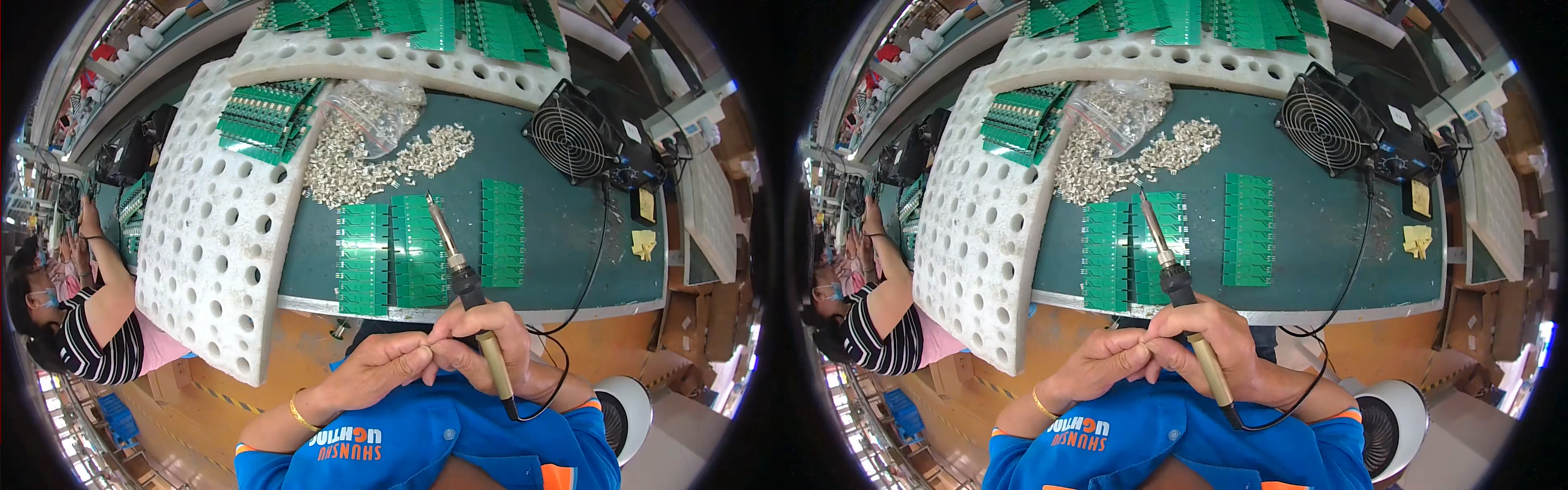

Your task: The person solders electronic components onto circuit boards using a soldering iron and solder wire, handling and positioning the boards on the workbench.

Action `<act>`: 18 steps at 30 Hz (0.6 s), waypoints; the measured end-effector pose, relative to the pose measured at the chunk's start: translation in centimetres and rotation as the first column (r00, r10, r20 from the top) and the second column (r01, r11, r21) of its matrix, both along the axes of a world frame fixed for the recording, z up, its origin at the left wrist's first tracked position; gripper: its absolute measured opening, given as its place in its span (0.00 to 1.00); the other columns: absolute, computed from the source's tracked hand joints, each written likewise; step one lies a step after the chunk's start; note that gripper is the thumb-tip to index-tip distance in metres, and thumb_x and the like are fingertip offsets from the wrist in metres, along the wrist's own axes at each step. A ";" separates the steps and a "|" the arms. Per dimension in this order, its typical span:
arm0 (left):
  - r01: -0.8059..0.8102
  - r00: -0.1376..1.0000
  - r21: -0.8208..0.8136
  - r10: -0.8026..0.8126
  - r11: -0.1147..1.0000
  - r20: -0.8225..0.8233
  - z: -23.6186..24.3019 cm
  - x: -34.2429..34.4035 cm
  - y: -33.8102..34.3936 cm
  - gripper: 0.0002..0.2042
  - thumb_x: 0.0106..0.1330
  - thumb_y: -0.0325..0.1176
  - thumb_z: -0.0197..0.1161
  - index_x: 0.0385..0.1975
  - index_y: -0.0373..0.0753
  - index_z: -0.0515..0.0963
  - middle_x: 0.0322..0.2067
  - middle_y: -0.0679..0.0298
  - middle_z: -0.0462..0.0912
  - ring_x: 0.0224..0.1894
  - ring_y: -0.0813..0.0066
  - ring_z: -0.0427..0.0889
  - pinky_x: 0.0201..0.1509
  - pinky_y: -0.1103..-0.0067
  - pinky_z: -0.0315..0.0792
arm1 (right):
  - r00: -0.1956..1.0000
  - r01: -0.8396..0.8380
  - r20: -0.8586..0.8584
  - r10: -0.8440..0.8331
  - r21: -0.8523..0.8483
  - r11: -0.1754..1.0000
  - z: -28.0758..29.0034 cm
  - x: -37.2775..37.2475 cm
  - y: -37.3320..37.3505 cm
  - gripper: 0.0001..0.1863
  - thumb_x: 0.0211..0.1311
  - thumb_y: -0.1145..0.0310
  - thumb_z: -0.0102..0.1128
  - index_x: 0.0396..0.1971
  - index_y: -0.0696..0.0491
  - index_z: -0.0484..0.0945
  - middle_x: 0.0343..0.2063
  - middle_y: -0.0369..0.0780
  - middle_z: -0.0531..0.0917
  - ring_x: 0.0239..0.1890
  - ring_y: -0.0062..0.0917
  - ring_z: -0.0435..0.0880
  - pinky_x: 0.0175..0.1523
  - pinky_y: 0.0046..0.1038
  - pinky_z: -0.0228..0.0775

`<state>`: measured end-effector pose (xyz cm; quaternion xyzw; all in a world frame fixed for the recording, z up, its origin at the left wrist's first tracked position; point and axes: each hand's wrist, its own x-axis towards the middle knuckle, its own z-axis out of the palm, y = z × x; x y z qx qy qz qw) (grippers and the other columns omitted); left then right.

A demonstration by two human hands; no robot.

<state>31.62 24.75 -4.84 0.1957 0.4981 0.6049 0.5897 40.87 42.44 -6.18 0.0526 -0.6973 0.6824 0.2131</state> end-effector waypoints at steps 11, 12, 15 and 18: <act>-0.165 0.911 -0.072 0.124 0.984 -0.394 -0.3 -1.8 -4.6 0.14 0.74 0.38 0.57 0.37 0.34 0.83 0.27 0.65 0.81 0.29 0.82 0.76 0.33 0.82 0.71 | 0.996 0.090 -0.035 -0.086 0.132 0.987 -0.2 -1.9 -0.1 0.12 0.62 0.80 0.64 0.40 0.57 0.70 0.27 0.44 0.82 0.26 0.27 0.81 0.31 0.28 0.74; -0.168 0.911 -0.071 0.127 0.983 -0.393 -0.5 -1.9 -4.8 0.14 0.74 0.38 0.57 0.37 0.34 0.83 0.27 0.65 0.81 0.29 0.82 0.76 0.33 0.82 0.71 | 0.996 0.086 -0.034 -0.083 0.134 0.987 -0.1 -2.2 -0.4 0.12 0.62 0.80 0.64 0.40 0.57 0.70 0.27 0.44 0.82 0.26 0.27 0.81 0.31 0.28 0.74; -0.331 0.809 -0.026 0.270 0.943 -0.522 -1.0 -2.3 -5.2 0.11 0.71 0.34 0.60 0.36 0.32 0.84 0.25 0.64 0.81 0.26 0.82 0.77 0.29 0.82 0.71 | 0.997 0.062 0.030 -0.065 0.094 0.994 0.1 -3.1 -1.0 0.12 0.62 0.79 0.65 0.40 0.57 0.71 0.29 0.43 0.83 0.27 0.25 0.81 0.32 0.26 0.74; -0.553 0.667 0.025 0.461 0.833 -0.585 -1.3 -2.7 -4.6 0.05 0.66 0.27 0.65 0.35 0.34 0.85 0.26 0.65 0.81 0.23 0.82 0.73 0.26 0.84 0.66 | 0.995 0.079 0.037 -0.089 0.220 0.972 -0.2 -3.8 -1.2 0.12 0.61 0.78 0.67 0.40 0.56 0.73 0.30 0.42 0.83 0.27 0.22 0.80 0.33 0.24 0.74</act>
